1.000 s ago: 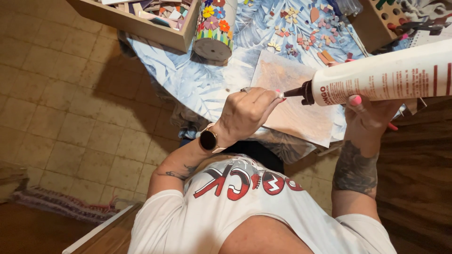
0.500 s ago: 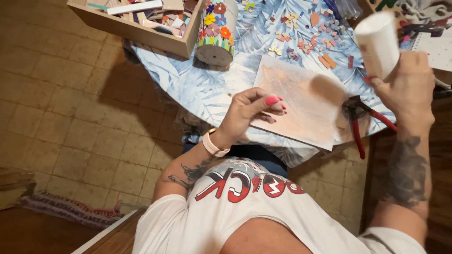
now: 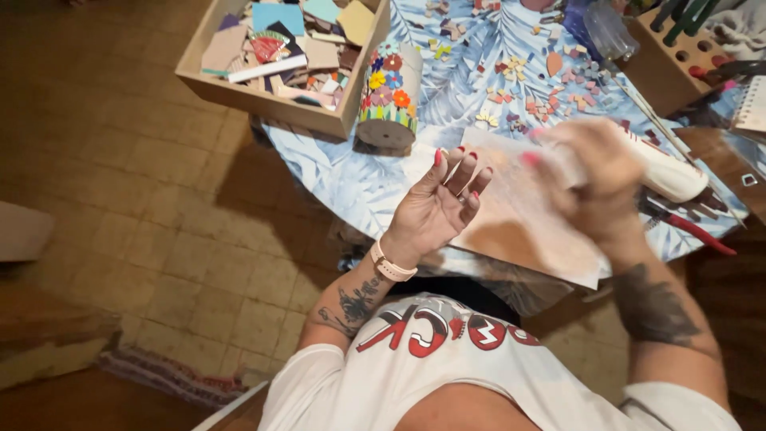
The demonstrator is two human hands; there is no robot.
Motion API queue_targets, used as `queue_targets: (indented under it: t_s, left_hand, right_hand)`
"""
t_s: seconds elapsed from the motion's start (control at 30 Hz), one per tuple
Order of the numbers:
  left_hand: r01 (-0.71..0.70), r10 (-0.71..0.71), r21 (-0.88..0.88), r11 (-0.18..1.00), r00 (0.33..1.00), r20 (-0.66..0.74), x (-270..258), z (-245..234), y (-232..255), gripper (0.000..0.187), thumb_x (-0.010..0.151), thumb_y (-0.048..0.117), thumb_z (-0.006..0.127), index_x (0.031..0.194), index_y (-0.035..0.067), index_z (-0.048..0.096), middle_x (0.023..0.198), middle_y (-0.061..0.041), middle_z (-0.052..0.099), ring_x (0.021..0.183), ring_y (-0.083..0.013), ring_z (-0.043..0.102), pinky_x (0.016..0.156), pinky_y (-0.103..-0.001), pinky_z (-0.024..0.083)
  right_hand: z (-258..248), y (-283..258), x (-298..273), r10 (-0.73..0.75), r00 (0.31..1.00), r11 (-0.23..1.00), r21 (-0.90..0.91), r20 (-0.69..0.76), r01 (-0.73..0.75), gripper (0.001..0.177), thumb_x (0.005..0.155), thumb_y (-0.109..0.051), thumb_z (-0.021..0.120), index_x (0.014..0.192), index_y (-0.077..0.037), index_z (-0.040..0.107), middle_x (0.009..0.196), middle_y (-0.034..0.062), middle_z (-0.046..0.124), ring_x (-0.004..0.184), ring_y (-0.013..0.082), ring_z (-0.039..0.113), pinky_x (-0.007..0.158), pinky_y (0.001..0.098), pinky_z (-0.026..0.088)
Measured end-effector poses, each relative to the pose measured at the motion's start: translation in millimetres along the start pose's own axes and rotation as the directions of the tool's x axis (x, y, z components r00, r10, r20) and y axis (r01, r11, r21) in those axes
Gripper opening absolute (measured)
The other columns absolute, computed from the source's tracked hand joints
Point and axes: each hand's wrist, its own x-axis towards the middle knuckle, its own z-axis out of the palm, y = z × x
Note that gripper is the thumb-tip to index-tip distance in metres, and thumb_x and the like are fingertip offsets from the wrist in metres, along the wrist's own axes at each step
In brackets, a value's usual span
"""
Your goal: Decorating a mug by gluing small colorful flower-shaped cutouts onto its exterior surface.
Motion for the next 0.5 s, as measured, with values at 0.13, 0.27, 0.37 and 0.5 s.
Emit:
queue_targets:
  t_s: [0.13,0.27,0.37,0.5]
  left_hand:
    - [-0.150,0.158,0.119,0.982,0.985,-0.067,10,1,1,0.023,0.086,0.029,0.055,0.105,0.017,0.059,0.109,-0.002,0.059,0.102,-0.0215,0.053,0.083,-0.030,0.048]
    - [-0.249,0.256,0.094,0.964,0.963,-0.080,14,-13,9,0.017,0.085,0.021,0.057,0.100,0.014,0.061,0.103,-0.002,0.061,0.096,-0.0152,0.057,0.083,-0.025,0.047]
    - [-0.330,0.336,0.157,0.931,0.942,-0.010,15,-22,11,0.017,0.086,0.018,0.055,0.102,0.014,0.059,0.106,-0.001,0.060,0.099,-0.0152,0.055,0.088,-0.026,0.044]
    - [-0.470,0.471,0.306,0.828,0.879,0.077,13,6,1,0.018,0.089,0.014,0.050,0.104,0.010,0.059,0.103,-0.005,0.061,0.096,-0.0150,0.057,0.089,-0.032,0.043]
  right_hand:
    - [25,-56,31,0.033,0.975,0.980,0.201,-0.221,0.012,0.010,0.071,-0.005,0.070,0.080,-0.010,0.067,0.076,0.0035,0.054,0.059,0.0193,0.053,0.054,0.0286,0.046]
    - [43,-72,45,0.074,0.946,0.967,0.256,-0.316,0.009,0.011,0.071,-0.002,0.067,0.080,-0.007,0.067,0.075,0.0040,0.056,0.054,0.0170,0.052,0.050,0.0273,0.046]
    - [43,-76,50,0.082,0.941,0.966,0.258,-0.327,0.005,0.012,0.070,0.000,0.067,0.081,-0.005,0.068,0.076,0.0062,0.057,0.055,0.0185,0.052,0.051,0.0284,0.045]
    - [45,-75,53,0.005,0.925,0.967,0.238,-0.381,0.093,0.006,0.076,0.000,0.063,0.079,-0.002,0.067,0.073,0.0099,0.055,0.054,0.0227,0.050,0.052,0.0319,0.044]
